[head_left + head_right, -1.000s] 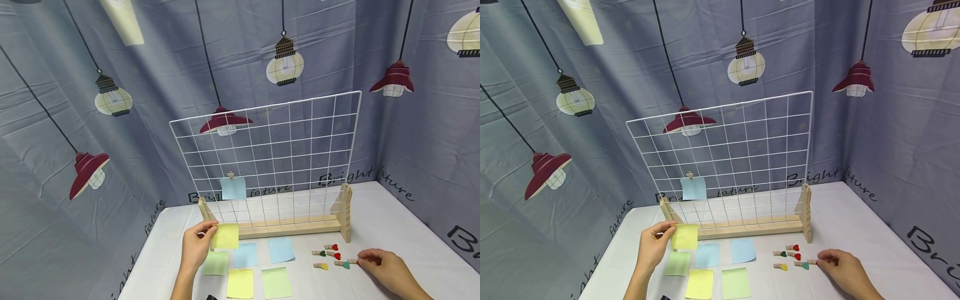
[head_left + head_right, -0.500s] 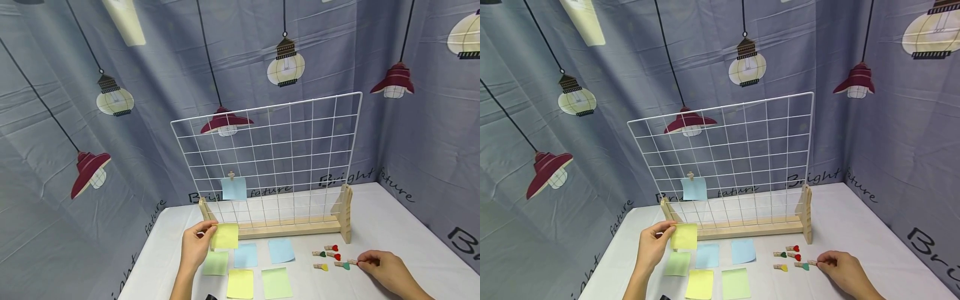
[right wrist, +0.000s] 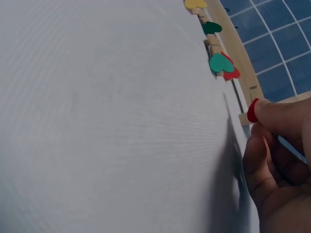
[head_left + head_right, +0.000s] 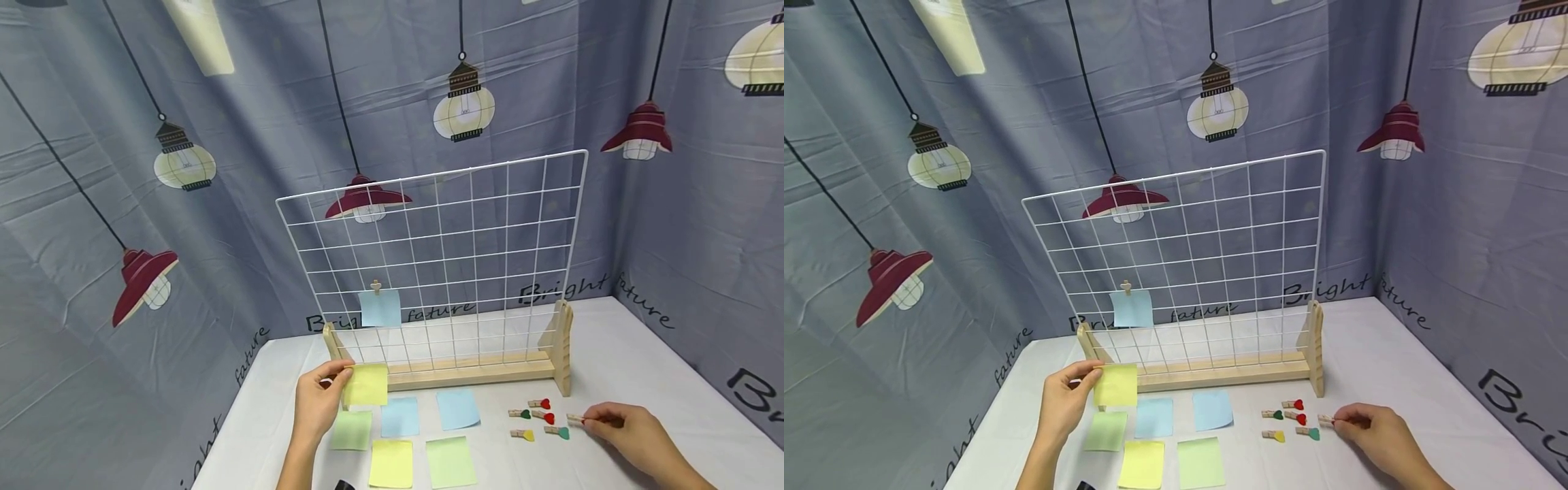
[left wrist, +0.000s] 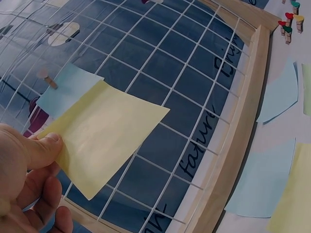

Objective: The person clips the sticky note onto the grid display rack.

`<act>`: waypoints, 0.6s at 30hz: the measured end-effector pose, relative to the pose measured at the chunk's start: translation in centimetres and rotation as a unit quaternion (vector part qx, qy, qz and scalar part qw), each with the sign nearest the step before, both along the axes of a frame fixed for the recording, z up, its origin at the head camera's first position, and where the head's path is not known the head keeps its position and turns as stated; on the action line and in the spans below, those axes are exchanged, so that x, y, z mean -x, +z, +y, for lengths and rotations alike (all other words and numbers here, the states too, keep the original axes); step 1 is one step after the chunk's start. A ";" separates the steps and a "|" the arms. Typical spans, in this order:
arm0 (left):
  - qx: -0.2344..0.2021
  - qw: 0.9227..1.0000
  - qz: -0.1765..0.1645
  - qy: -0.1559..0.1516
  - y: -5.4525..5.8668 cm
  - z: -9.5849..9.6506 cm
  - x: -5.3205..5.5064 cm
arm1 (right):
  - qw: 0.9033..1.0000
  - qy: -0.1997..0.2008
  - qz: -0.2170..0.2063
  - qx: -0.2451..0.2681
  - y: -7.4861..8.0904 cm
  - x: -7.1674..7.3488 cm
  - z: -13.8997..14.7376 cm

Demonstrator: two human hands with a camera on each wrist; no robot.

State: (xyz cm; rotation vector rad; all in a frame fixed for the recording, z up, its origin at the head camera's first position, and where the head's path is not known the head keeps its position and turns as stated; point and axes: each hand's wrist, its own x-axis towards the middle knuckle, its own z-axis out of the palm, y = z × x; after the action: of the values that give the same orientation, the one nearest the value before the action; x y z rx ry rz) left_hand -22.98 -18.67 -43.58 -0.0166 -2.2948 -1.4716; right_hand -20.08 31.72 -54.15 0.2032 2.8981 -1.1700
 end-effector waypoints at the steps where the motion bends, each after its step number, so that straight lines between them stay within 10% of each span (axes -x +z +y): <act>1: -0.001 1.000 -0.001 0.000 0.0 0.0 0.0 | 1.000 -0.003 0.002 0.002 0.1 0.0 0.0; 18: -0.010 1.000 -0.010 -0.015 -0.2 0.5 0.0 | 0.996 0.005 0.056 0.069 3.6 -0.3 -1.1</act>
State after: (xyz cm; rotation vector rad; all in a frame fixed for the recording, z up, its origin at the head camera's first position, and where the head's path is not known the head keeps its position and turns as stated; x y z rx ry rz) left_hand -22.95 -18.21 -43.82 -0.0301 -2.3056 -1.5152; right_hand -19.81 30.61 -50.56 0.1252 2.8911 -1.4187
